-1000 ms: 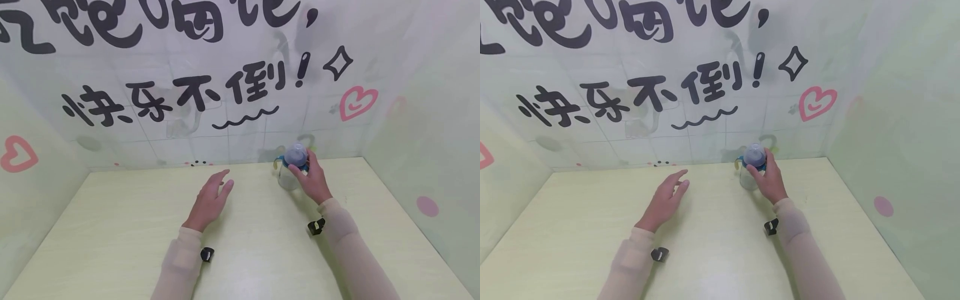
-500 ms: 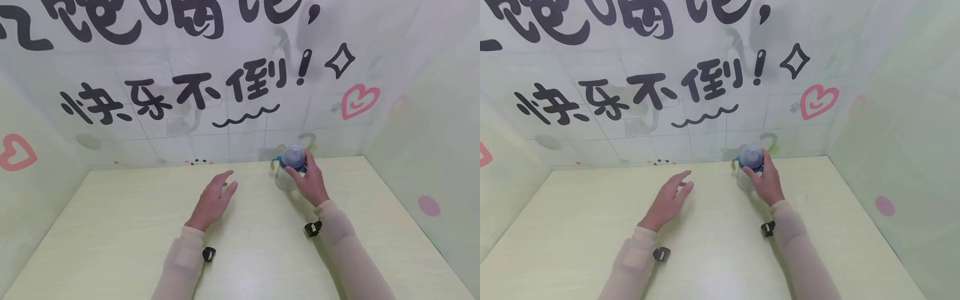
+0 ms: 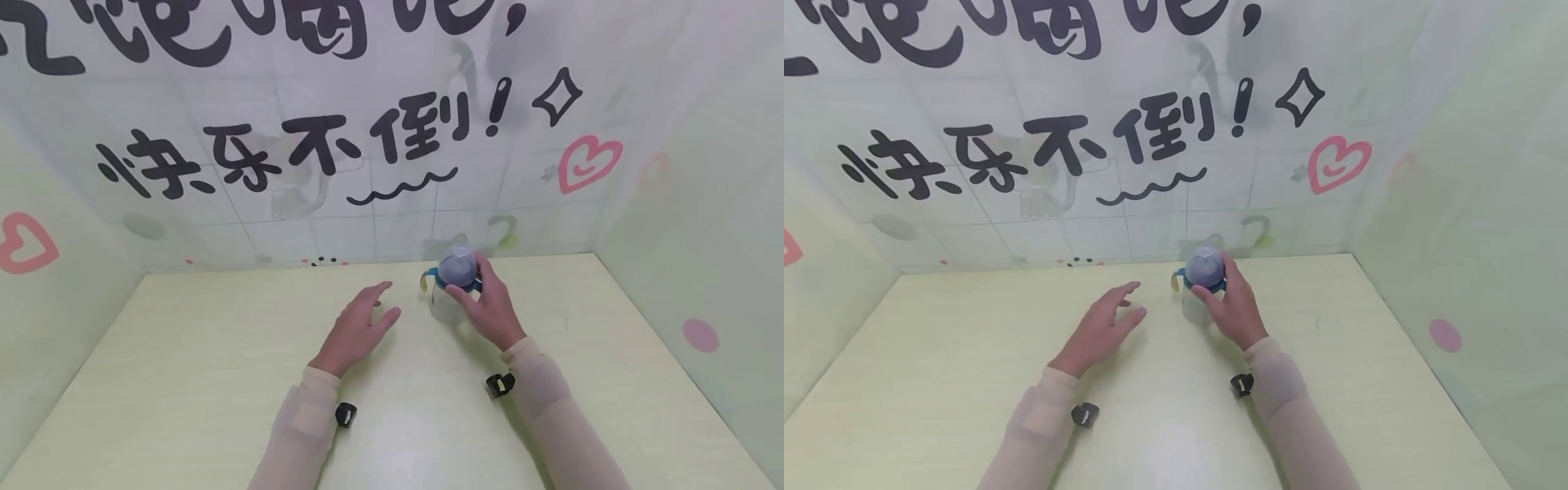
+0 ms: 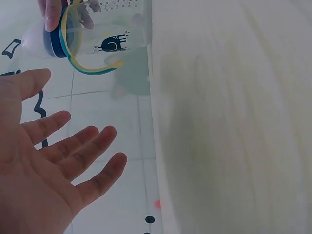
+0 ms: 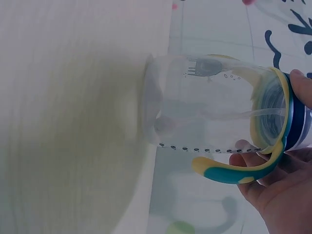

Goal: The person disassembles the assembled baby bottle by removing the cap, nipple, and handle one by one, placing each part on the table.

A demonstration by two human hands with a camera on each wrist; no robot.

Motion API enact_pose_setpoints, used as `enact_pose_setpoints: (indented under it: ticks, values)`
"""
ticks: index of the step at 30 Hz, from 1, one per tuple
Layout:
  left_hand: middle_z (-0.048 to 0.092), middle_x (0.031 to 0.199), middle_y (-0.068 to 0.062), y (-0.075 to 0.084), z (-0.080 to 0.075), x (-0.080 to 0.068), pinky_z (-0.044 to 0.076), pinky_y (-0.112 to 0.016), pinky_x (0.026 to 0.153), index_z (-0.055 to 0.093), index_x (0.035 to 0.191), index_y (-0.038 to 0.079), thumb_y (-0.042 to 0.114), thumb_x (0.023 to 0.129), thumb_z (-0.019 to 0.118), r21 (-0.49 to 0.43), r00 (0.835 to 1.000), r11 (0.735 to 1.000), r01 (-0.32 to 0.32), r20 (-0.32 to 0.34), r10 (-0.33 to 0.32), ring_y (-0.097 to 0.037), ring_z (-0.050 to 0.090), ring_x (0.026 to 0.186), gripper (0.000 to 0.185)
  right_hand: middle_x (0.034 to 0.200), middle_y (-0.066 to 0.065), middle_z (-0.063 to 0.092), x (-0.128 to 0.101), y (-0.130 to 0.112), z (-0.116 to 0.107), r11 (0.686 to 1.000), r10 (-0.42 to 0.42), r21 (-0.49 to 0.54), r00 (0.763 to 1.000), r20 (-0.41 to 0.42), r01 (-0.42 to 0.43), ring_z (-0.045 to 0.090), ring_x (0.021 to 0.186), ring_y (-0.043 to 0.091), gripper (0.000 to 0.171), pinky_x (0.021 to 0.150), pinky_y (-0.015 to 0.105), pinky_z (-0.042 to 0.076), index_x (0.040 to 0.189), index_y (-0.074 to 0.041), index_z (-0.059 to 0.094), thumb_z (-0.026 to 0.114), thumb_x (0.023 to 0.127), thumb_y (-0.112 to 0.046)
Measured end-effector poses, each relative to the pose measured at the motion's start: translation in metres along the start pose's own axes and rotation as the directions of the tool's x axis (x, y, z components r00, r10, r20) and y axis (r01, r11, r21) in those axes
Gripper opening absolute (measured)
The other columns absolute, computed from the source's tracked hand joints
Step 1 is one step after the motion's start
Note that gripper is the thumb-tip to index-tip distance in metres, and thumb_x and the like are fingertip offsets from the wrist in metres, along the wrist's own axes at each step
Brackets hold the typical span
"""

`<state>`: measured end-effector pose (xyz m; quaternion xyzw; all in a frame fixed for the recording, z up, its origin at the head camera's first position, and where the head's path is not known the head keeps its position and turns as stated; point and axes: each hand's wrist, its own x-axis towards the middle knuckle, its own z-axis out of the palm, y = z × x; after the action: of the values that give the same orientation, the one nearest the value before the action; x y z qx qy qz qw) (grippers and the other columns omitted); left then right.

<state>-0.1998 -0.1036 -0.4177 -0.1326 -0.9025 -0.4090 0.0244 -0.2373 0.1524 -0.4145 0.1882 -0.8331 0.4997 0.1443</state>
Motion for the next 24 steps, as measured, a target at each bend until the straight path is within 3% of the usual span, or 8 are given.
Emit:
enact_pose_setpoints:
  ticks: [9, 15, 24]
  values:
    - [0.045, 0.151, -0.003, 0.001, 0.004, 0.002, 0.038, -0.058, 0.107, 0.040, 0.152, 0.019, 0.048, 0.093, 0.067, 0.010, 0.999, 1.000, -0.019, 0.032, 0.018, -0.027, 0.054, 0.127, 0.071, 0.133, 0.016, 0.057, -0.008, -0.018, 0.015, 0.997, -0.069, 0.041, 0.995, 0.073, 0.066, 0.057, 0.123, 0.029, 0.066, 0.100, 0.044, 0.050, 0.145, -0.003, 0.039, 0.074, 0.092, -0.019]
    - [0.047, 0.150, -0.006, 0.000, 0.006, 0.004, 0.040, -0.053, 0.108, 0.041, 0.151, 0.015, 0.047, 0.083, 0.078, 0.010, 0.998, 0.999, -0.045, 0.033, 0.045, -0.026, 0.049, 0.132, 0.083, 0.137, 0.020, 0.054, -0.013, -0.033, 0.024, 0.995, -0.065, 0.078, 0.989, 0.130, 0.055, 0.056, 0.123, 0.032, 0.070, 0.102, 0.045, 0.048, 0.149, -0.001, 0.034, 0.073, 0.091, -0.013]
    - [0.056, 0.139, 0.001, 0.004, 0.003, 0.004, 0.046, -0.050, 0.102, 0.042, 0.150, 0.021, 0.035, 0.071, 0.091, -0.140, 0.997, 0.988, -0.057, 0.043, 0.064, -0.022, 0.054, 0.123, 0.094, 0.135, 0.014, 0.056, -0.018, -0.049, 0.028, 0.977, -0.125, 0.193, 0.979, 0.160, 0.093, 0.059, 0.119, 0.025, 0.069, 0.101, 0.038, 0.049, 0.149, -0.005, 0.036, 0.073, 0.091, -0.011]
